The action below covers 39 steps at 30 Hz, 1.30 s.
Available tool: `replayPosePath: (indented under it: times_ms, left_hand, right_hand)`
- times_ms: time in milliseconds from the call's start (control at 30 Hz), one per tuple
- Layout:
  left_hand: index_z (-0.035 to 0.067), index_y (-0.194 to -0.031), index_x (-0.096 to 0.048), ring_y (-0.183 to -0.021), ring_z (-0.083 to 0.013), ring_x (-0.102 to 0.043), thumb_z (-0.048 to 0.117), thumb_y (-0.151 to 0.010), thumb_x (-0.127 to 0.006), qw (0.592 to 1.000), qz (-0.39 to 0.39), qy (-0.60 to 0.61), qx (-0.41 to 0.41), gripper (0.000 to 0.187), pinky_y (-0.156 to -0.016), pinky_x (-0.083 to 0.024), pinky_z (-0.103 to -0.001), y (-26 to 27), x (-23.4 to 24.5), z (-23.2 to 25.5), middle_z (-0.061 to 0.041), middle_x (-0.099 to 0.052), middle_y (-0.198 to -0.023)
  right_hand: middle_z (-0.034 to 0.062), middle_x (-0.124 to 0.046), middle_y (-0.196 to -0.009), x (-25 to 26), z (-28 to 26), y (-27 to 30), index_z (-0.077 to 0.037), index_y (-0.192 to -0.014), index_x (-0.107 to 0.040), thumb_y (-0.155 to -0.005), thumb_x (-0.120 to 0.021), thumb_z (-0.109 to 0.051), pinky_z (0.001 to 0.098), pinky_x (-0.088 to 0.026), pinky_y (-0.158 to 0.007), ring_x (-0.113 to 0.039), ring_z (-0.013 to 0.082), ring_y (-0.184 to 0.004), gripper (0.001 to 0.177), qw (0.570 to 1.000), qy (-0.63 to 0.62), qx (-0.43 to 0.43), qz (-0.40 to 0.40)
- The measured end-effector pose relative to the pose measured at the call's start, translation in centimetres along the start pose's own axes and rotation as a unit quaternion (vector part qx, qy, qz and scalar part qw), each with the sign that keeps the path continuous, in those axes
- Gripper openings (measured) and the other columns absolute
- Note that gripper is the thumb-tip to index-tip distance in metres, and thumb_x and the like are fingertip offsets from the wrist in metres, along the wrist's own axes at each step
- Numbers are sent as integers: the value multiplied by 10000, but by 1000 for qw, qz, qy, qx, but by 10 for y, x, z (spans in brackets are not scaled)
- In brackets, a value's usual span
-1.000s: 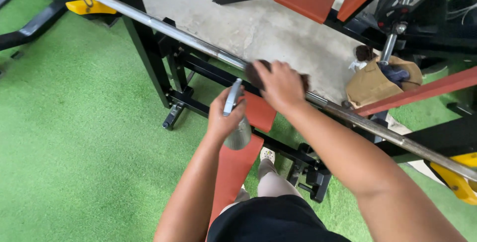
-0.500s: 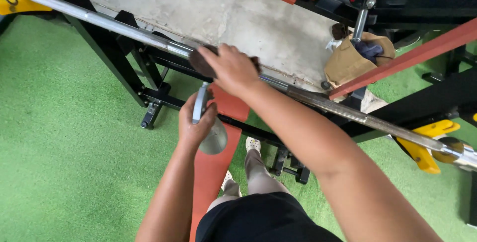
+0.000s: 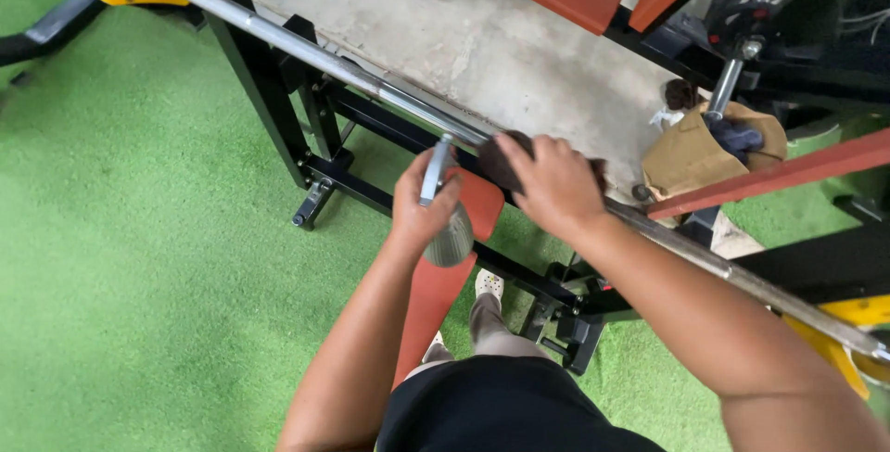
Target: Cleaning a barbell and gym bench with a spray bottle and cloth.
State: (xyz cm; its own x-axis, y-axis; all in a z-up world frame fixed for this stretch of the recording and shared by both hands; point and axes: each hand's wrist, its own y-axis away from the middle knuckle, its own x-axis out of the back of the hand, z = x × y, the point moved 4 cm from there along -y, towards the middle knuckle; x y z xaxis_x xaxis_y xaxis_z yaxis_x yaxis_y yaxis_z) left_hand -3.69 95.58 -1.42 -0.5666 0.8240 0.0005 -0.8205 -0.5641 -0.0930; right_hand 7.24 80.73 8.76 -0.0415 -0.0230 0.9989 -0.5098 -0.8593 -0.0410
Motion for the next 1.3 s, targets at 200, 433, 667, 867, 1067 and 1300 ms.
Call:
replayPosePath:
  times_ms: [200, 433, 667, 867, 1067, 1300]
  left_hand:
    - [28, -1370, -561, -822, -136, -689, 140, -820, -704, 992, 129, 4, 11, 579, -747, -572, -294, -23, 49, -1, -55, -709, -977]
    - [24, -1380, -562, -788, -129, -679, 88, -842, -692, 974, 224, -6, 30, 558, -704, -566, -289, -21, 91, -6, -56, -701, -979]
    - [54, -1300, -635, -710, -133, -688, 105, -845, -667, 978, 184, -13, 97, 459, -621, -545, -292, 6, 83, 7, -53, -705, -850]
    - [35, -1235, -677, -788, -101, -650, 139, -851, -712, 992, 113, -28, 41, 400, -725, -545, -281, 12, 46, 1, -48, -717, -916]
    - [12, -1270, -655, -770, -55, -589, 136, -846, -689, 999, -17, -20, 27, 443, -718, -520, -247, 7, -11, 19, 3, -698, -934]
    - [9, -1298, -659, -717, -38, -553, 140, -863, -687, 987, -139, 48, 72, 456, -651, -484, -245, 33, -58, 18, 0, -653, -864]
  right_hand:
    - [171, -587, -1134, -29, -74, -115, -222, -1541, -456, -915, -598, -122, 492, -525, -795, -598, 352, -999, 650, 990, 4, 112, 89]
    - [170, -595, -1163, -35, -127, -214, -278, -1506, -475, -835, -693, -145, 491, -546, -811, -626, 381, -1012, 718, 992, -69, 68, 86]
    - [109, -768, -1081, -79, -68, -244, -70, -1346, -634, -815, -825, -267, 365, -595, -873, -740, 208, -932, 597, 841, -522, 3, -143]
    - [119, -715, -1042, 24, -29, -89, -268, -1497, -472, -767, -718, -196, 478, -594, -732, -704, 320, -813, 774, 828, -483, -183, -216]
    - [137, -593, -1240, -1, 39, 46, -299, -1513, -462, -734, -833, -228, 512, -504, -926, -586, 365, -1155, 866, 992, -98, -81, -25]
    - [122, -550, -1345, -32, 93, 193, -283, -1487, -494, -702, -857, -186, 522, -387, -1076, -508, 352, -1269, 870, 972, 50, -193, 125]
